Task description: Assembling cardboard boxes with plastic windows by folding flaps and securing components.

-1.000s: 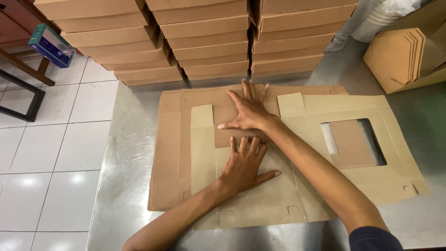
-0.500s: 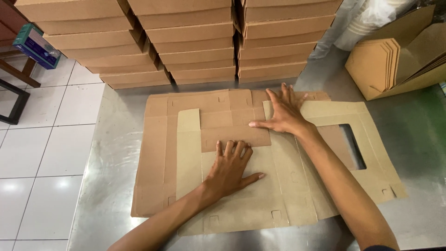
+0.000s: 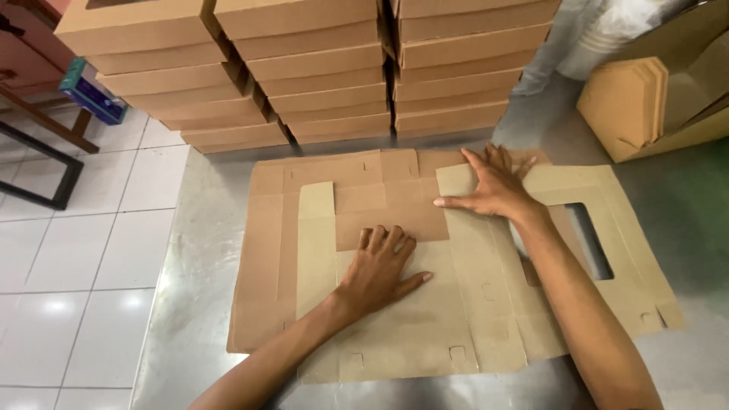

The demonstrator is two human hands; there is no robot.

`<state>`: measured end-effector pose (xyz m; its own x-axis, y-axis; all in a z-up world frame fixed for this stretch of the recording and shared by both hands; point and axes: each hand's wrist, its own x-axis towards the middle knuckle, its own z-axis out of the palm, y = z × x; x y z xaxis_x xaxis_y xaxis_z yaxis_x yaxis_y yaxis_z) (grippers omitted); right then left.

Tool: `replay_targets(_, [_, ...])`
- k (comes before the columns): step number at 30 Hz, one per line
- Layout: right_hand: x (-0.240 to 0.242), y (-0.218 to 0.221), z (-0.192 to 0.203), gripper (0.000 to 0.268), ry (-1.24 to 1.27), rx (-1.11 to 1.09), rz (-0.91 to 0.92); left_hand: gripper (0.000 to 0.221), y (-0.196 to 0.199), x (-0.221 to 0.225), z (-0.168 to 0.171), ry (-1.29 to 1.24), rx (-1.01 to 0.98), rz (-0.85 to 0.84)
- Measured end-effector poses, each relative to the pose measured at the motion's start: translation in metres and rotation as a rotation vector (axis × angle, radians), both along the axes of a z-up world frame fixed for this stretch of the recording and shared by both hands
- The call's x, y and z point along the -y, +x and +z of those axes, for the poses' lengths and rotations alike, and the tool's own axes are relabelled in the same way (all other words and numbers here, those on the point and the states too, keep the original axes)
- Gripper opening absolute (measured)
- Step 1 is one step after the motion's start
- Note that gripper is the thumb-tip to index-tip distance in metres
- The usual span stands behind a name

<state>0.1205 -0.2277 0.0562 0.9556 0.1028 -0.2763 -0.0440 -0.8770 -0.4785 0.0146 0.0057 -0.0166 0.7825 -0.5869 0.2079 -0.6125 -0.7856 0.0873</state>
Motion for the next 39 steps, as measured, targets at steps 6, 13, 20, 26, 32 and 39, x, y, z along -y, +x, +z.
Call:
replay_targets(6, [-0.034, -0.024, 0.009, 0.122, -0.017, 0.123, 0.076, 0.054, -0.002, 0.001, -0.006, -0.060, -0.025, -0.010])
replay_targets(13, [-0.063, -0.005, -0.063, 0.096, -0.042, 0.365, 0.322, 0.043, 0.022, -0.019, 0.034, -0.253, -0.214, -0.141])
replay_targets(20, [-0.035, -0.079, 0.000, 0.070, 0.064, 0.287, 0.344, 0.060, 0.058, -0.063, 0.031, -0.370, -0.280, -0.047])
replay_targets(26, [-0.027, -0.163, 0.016, 0.065, 0.259, 0.178, 0.683, 0.025, 0.095, -0.071, 0.007, -0.423, -0.332, -0.089])
replay_targets(32, [-0.033, -0.187, -0.031, 0.052, 0.243, 0.435, 0.933, 0.018, 0.118, -0.076, 0.050, -0.573, -0.485, -0.269])
replay_targets(39, [-0.044, -0.192, -0.028, 0.057, 0.188, 0.649, 0.989, 0.022, 0.121, -0.077, 0.101, -0.512, -0.726, -0.160])
